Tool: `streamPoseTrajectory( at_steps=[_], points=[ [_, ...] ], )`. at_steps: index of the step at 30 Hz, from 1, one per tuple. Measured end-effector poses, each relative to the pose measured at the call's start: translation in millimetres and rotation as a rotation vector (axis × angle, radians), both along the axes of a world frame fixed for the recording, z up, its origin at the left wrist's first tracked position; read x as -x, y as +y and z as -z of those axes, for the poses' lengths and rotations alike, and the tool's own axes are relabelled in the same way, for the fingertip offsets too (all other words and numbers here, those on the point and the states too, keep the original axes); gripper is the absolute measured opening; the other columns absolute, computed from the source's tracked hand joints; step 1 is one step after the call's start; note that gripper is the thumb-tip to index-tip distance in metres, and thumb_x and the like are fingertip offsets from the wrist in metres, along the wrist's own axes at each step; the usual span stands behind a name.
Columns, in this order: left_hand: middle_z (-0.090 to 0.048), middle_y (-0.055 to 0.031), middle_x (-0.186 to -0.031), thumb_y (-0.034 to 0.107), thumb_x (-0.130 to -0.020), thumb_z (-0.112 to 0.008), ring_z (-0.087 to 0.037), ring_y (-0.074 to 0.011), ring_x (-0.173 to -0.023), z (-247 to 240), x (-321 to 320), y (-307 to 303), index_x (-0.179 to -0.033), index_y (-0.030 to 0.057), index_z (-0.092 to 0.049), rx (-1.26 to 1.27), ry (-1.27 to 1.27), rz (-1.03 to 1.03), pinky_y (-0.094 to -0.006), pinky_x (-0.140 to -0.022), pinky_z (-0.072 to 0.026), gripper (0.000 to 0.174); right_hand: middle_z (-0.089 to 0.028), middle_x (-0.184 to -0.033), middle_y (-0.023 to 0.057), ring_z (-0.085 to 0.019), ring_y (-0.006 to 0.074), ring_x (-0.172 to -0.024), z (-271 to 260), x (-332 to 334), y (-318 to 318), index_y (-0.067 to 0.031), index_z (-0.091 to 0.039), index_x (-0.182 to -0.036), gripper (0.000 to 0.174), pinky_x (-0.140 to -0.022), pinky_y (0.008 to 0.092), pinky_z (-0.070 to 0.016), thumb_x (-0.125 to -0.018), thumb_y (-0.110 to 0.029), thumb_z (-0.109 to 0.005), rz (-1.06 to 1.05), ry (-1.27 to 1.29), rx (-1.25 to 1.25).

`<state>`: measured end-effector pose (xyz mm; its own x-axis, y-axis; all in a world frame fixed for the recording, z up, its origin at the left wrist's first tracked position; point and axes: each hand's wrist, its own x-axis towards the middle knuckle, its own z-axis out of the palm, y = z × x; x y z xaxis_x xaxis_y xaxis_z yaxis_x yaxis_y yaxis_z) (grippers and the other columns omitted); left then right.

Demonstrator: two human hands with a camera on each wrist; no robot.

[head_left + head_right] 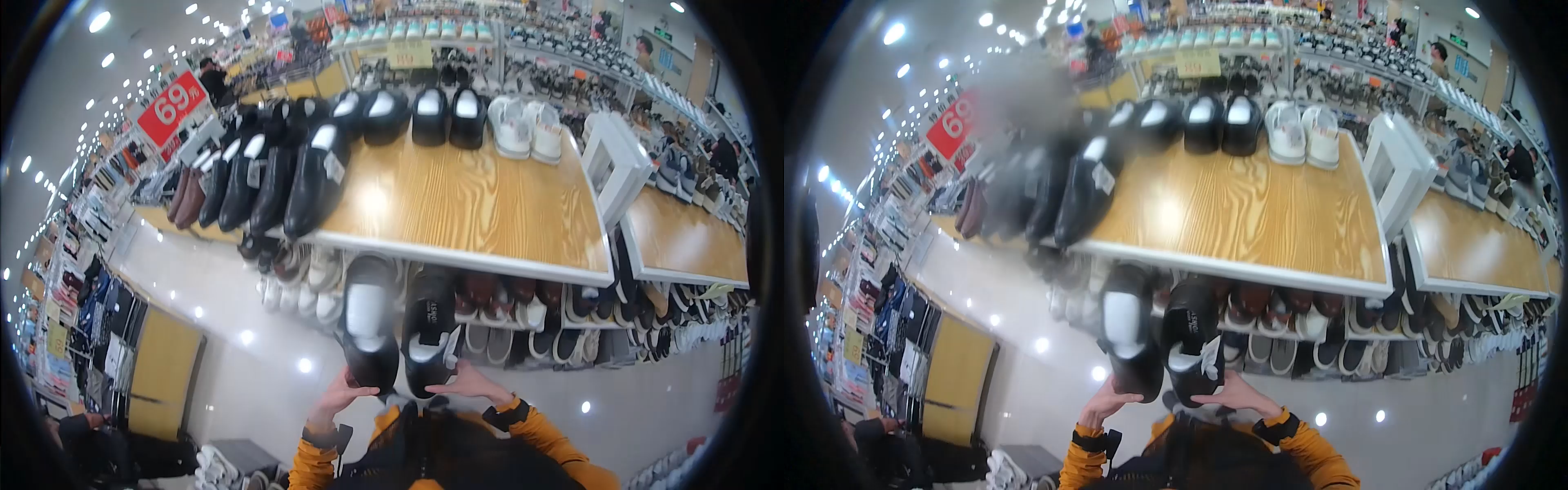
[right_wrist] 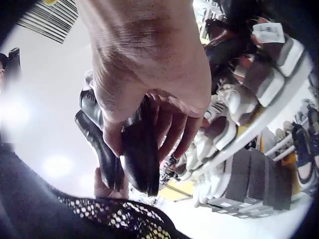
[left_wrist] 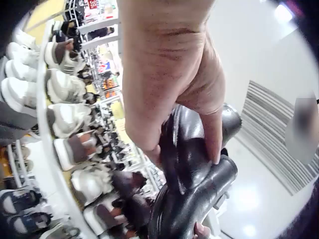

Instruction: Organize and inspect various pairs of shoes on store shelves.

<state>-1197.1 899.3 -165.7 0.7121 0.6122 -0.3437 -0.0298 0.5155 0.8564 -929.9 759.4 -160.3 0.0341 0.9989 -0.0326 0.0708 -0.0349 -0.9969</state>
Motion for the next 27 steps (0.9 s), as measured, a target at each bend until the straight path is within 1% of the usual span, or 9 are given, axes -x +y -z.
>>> streamPoseTrajectory(
  at_steps=[1,3,5,6,9,12,14,21,27],
  points=[
    [-0.050,-0.0074,-0.132,-0.014,-0.075,-0.070,-0.052,-0.0196,-0.118,12,11,-13,-0.141,0.0034,-0.034,0.008,0.103,0.068,-0.0331,-0.099,-0.0458,0.077,-0.067,-0.109,0.0076,-0.061,0.0143,-0.100,-5,-2,-15,0.0013,-0.057,-0.122,0.055,-0.092,0.0294,-0.0470,-0.076,-0.018,-0.080,-0.095,-0.033,0.220],
    [-0.049,-0.0077,-0.133,-0.015,-0.075,-0.069,-0.052,-0.0201,-0.119,38,28,-35,-0.142,0.0037,-0.032,0.033,0.206,0.131,-0.0336,-0.100,-0.0457,0.079,-0.068,-0.105,0.0071,-0.061,0.0140,-0.098,30,0,-38,0.0012,-0.059,-0.119,0.051,-0.090,0.0291,-0.0477,-0.077,-0.017,-0.080,-0.129,0.028,0.216],
    [-0.047,-0.0085,-0.137,-0.014,-0.075,-0.070,-0.050,-0.0208,-0.123,52,36,-50,-0.144,0.0043,-0.029,0.189,0.020,0.152,-0.0343,-0.104,-0.0440,0.082,-0.067,-0.106,0.0068,-0.061,0.0134,-0.098,43,0,-52,0.0011,-0.059,-0.119,0.049,-0.090,0.0290,-0.0477,-0.078,-0.018,-0.079,-0.158,0.065,0.304],
    [-0.053,-0.0086,-0.129,-0.010,-0.076,-0.072,-0.054,-0.0173,-0.117,59,37,-56,-0.139,0.0039,-0.034,0.209,-0.002,0.096,-0.0328,-0.099,-0.0466,0.074,-0.067,-0.106,0.0064,-0.060,0.0128,-0.098,48,1,-54,0.0011,-0.060,-0.118,0.047,-0.089,0.0288,-0.0478,-0.080,-0.019,-0.079,-0.176,0.099,0.380],
    [-0.052,-0.0079,-0.131,-0.007,-0.079,-0.071,-0.052,-0.0177,-0.120,73,36,-56,-0.139,0.0048,-0.034,0.272,0.106,0.063,-0.0334,-0.103,-0.0439,0.071,-0.066,-0.107,0.0058,-0.059,0.0119,-0.099,50,4,-49,0.0010,-0.059,-0.119,0.047,-0.089,0.0281,-0.0475,-0.082,-0.021,-0.077,-0.161,0.179,0.334],
    [-0.051,-0.0067,-0.131,-0.005,-0.082,-0.069,-0.050,-0.0186,-0.122,78,30,-50,-0.140,0.0052,-0.033,0.373,0.042,0.041,-0.0341,-0.105,-0.0421,0.068,-0.065,-0.110,0.0057,-0.058,0.0116,-0.101,65,5,-31,0.0006,-0.059,-0.119,0.046,-0.090,0.0276,-0.0468,-0.084,-0.025,-0.075,-0.167,0.340,0.385],
    [-0.051,-0.0063,-0.131,-0.005,-0.083,-0.068,-0.050,-0.0190,-0.122,80,29,-44,-0.139,0.0054,-0.034,0.379,0.028,0.020,-0.0339,-0.104,-0.0424,0.067,-0.065,-0.111,0.0055,-0.058,0.0117,-0.101,59,7,-19,0.0004,-0.059,-0.119,0.047,-0.090,0.0276,-0.0465,-0.084,-0.026,-0.075,-0.178,0.305,0.394],
    [-0.051,-0.0066,-0.131,-0.004,-0.083,-0.069,-0.050,-0.0194,-0.123,63,27,9,-0.138,0.0059,-0.035,0.367,0.028,-0.039,-0.0342,-0.104,-0.0429,0.066,-0.061,-0.119,0.0067,-0.055,0.0136,-0.109,49,13,33,-0.0010,-0.054,-0.127,0.057,-0.096,0.0293,-0.0437,-0.084,-0.032,-0.074,-0.226,0.190,0.367],
    [-0.048,-0.0069,-0.133,-0.002,-0.083,-0.070,-0.049,-0.0191,-0.123,63,16,98,-0.140,0.0073,-0.033,0.293,-0.021,0.050,-0.0345,-0.102,-0.0434,0.068,-0.055,-0.129,0.0060,-0.051,0.0131,-0.115,60,22,107,-0.0015,-0.045,-0.135,0.055,-0.100,0.0306,-0.0409,-0.089,-0.019,-0.069,-0.149,0.277,0.299]
  ],
)
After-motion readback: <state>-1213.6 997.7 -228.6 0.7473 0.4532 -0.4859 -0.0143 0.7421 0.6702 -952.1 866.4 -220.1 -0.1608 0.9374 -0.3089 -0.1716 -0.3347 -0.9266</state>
